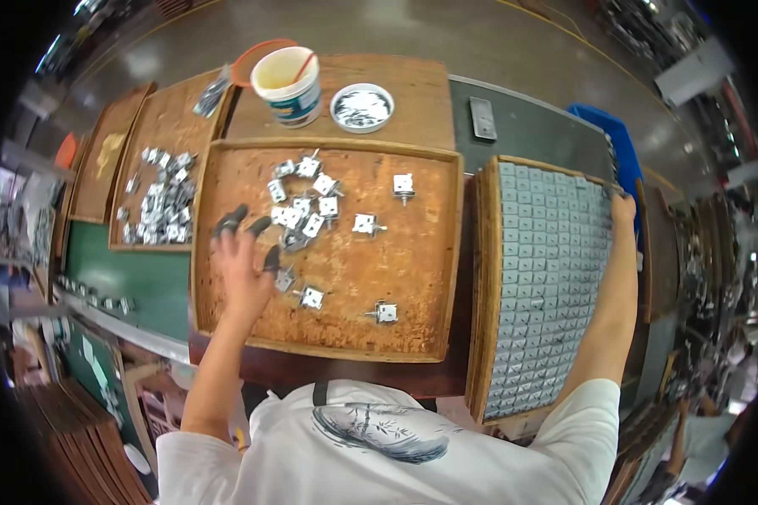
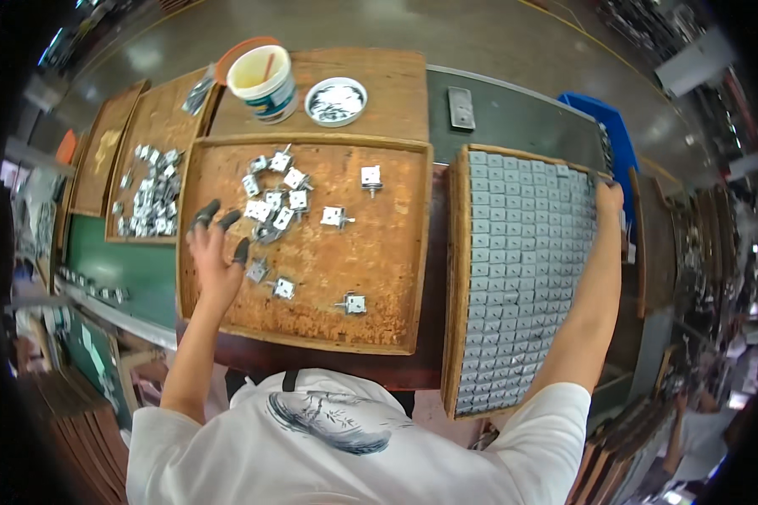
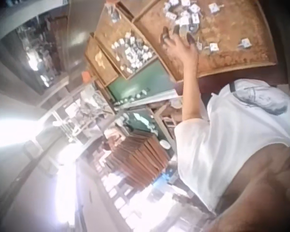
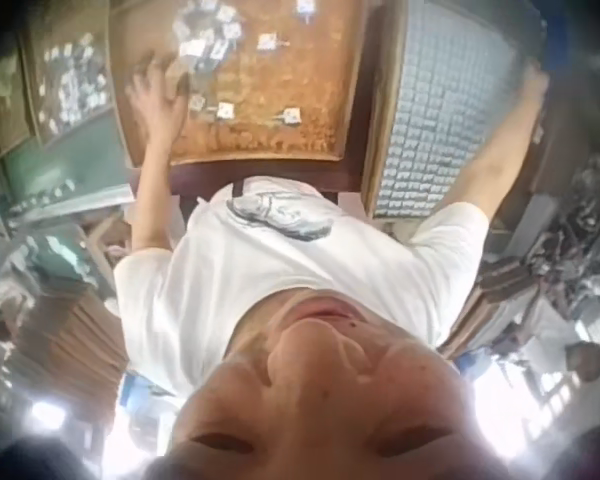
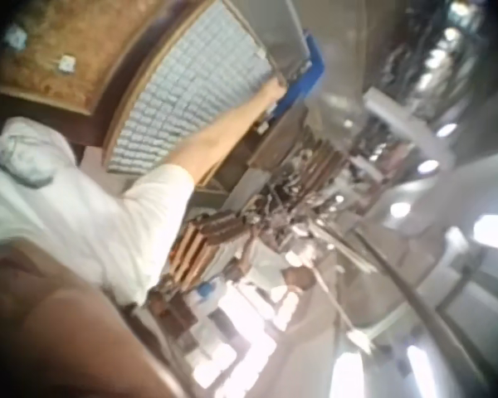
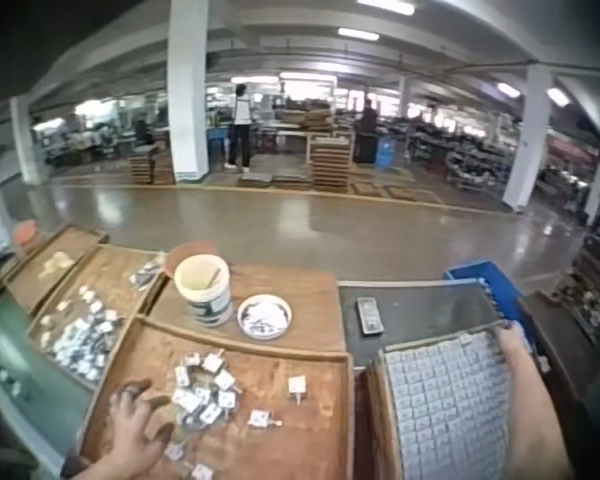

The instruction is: The recorder is sorting small grey electronic components and placing them into a grid-style storage tray.

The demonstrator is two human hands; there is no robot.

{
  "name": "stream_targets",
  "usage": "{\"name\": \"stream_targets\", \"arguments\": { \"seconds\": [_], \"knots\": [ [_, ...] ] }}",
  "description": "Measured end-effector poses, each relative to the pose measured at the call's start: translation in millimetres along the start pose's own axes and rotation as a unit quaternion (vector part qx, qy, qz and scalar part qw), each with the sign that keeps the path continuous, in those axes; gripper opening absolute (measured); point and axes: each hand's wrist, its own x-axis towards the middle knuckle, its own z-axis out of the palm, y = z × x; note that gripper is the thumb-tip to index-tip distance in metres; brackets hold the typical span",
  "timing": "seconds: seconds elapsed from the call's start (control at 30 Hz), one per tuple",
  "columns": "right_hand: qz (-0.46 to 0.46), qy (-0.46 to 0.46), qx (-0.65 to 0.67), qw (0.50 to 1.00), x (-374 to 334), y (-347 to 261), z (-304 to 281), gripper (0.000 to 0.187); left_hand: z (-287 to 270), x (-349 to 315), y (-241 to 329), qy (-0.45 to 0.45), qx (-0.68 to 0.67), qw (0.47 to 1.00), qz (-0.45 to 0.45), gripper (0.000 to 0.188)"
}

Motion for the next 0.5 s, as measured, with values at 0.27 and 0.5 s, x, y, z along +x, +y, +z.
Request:
{"name": "stream_targets", "arguments": {
  "seconds": [0.27,0.5],
  "knots": [
    [-0.055,0.069,0.341,0.936,-40,-30,-19,0.032,3,7,-7,-0.026,-0.142,0.989,-0.024,0.034],
    [0.031,-0.212,0.614,0.759,-252,-141,-69,0.032,61,113,-56,-0.178,0.018,0.974,-0.138,0.046]
  ]
}}
